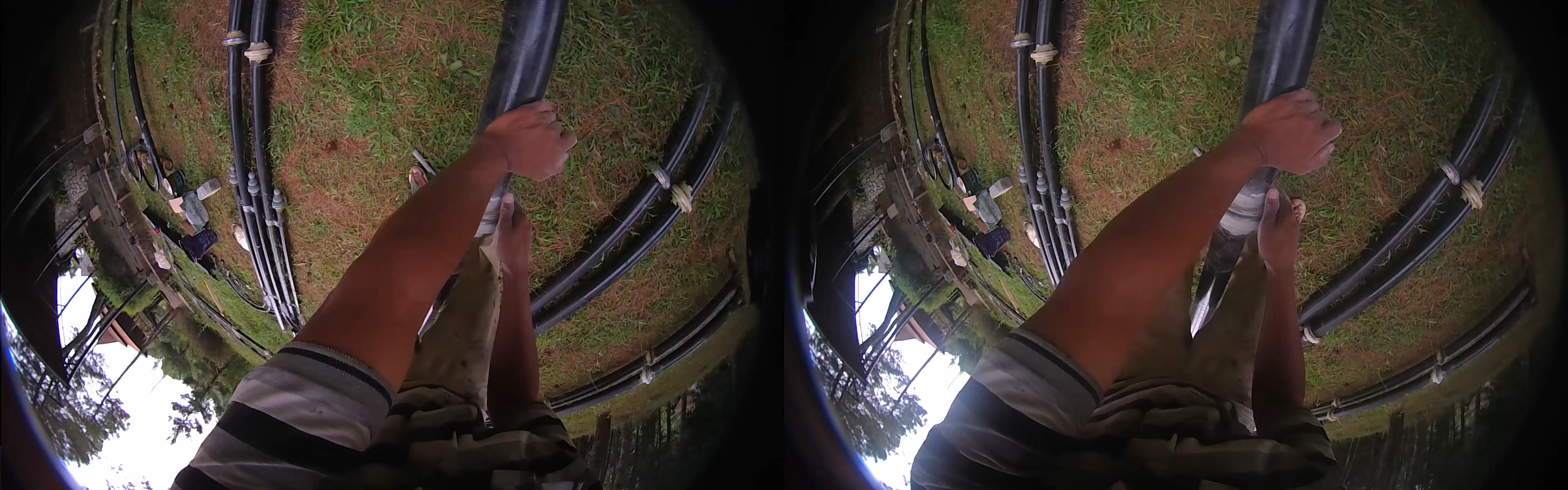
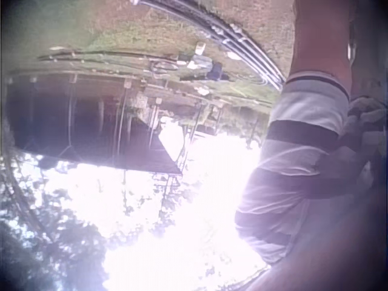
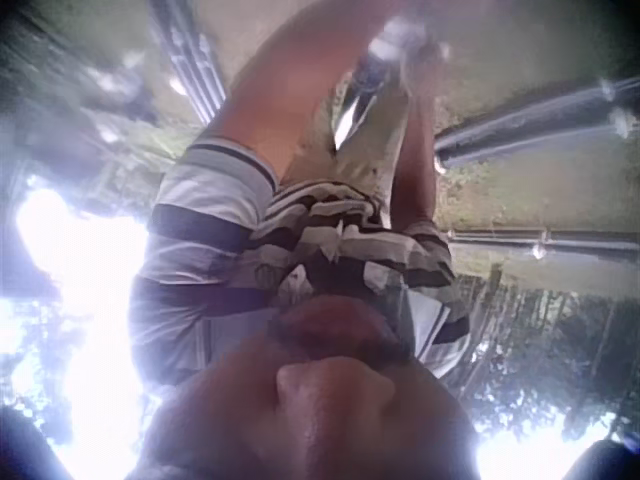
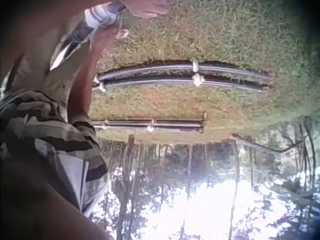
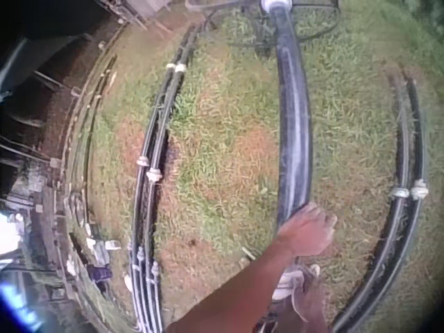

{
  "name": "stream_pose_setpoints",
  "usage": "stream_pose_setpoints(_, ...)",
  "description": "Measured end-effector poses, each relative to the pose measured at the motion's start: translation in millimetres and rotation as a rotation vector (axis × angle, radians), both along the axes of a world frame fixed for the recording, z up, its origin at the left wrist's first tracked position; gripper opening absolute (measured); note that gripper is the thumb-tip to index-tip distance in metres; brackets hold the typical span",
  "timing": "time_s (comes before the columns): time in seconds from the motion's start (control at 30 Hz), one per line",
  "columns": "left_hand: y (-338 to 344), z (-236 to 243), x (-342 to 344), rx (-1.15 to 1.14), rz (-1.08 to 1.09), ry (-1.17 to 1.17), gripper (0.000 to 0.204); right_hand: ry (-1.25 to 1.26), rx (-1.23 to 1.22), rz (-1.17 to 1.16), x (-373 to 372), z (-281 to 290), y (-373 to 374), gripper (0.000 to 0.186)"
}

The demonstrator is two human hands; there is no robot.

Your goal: The person joins two pipe sections together by applying a white sealant, wrapping the joint with a strip of fabric, and smoothing it with their hands.

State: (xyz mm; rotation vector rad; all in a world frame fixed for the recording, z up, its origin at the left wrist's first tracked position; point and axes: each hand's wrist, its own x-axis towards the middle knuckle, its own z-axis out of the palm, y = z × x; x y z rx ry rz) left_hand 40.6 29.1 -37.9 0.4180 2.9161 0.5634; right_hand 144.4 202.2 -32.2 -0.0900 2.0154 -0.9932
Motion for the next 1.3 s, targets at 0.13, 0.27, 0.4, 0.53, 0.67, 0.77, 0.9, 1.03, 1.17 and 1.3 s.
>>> stream_pose_setpoints(0.13, -0.9, 2.6, 2.4, 0.054, 0.023, -0.023, 0.027, 0.545, 0.003, 0.008, 31.3, 27.9, 1.4, 0.045)
stream_pose_setpoints(0.27, -1.1, 1.5, -1.7, 0.051, -0.004, -0.044, 0.027, -0.021, -0.013, -0.008, -1.0, 5.8, 0.5, 0.050)
stream_pose_setpoints(0.4, -4.8, -2.0, 0.6, 0.057, 0.006, 0.018, 0.027, 0.300, -0.107, -0.040, 22.6, 29.2, -4.4, 0.046)
stream_pose_setpoints(0.53, -2.4, 5.0, -3.4, 0.066, -0.030, -0.016, 0.029, 0.313, 0.047, -0.024, 7.7, 20.6, -12.8, 0.049)
stream_pose_setpoints(0.67, -8.5, 0.0, -2.5, 0.160, -0.052, 0.014, 0.029, 0.034, -0.058, -0.099, 1.6, 43.2, -17.5, 0.053)
stream_pose_setpoints(0.77, -12.8, 6.1, 3.4, 0.249, -0.058, 0.016, 0.026, 0.191, 0.041, -0.057, 18.9, 65.4, -25.6, 0.053)
stream_pose_setpoints(0.9, -14.5, 10.6, -4.5, 0.422, 0.006, 0.079, 0.023, -0.122, 0.147, -0.088, -1.8, 36.8, -31.4, 0.046)
stream_pose_setpoints(1.03, -24.1, 5.8, -5.6, 0.634, 0.041, 0.128, 0.022, 0.129, 0.228, -0.087, 25.4, 56.5, -36.4, 0.042)
stream_pose_setpoints(1.17, -23.4, 9.2, -5.5, 0.731, 0.125, 0.129, 0.017, -0.023, 0.222, -0.079, 7.2, 43.6, -29.4, 0.044)
stream_pose_setpoints(1.3, -25.5, 18.1, 13.9, 0.977, 0.555, 0.140, 0.011, 0.159, 0.132, -0.007, -9.8, 46.1, -22.0, 0.036)
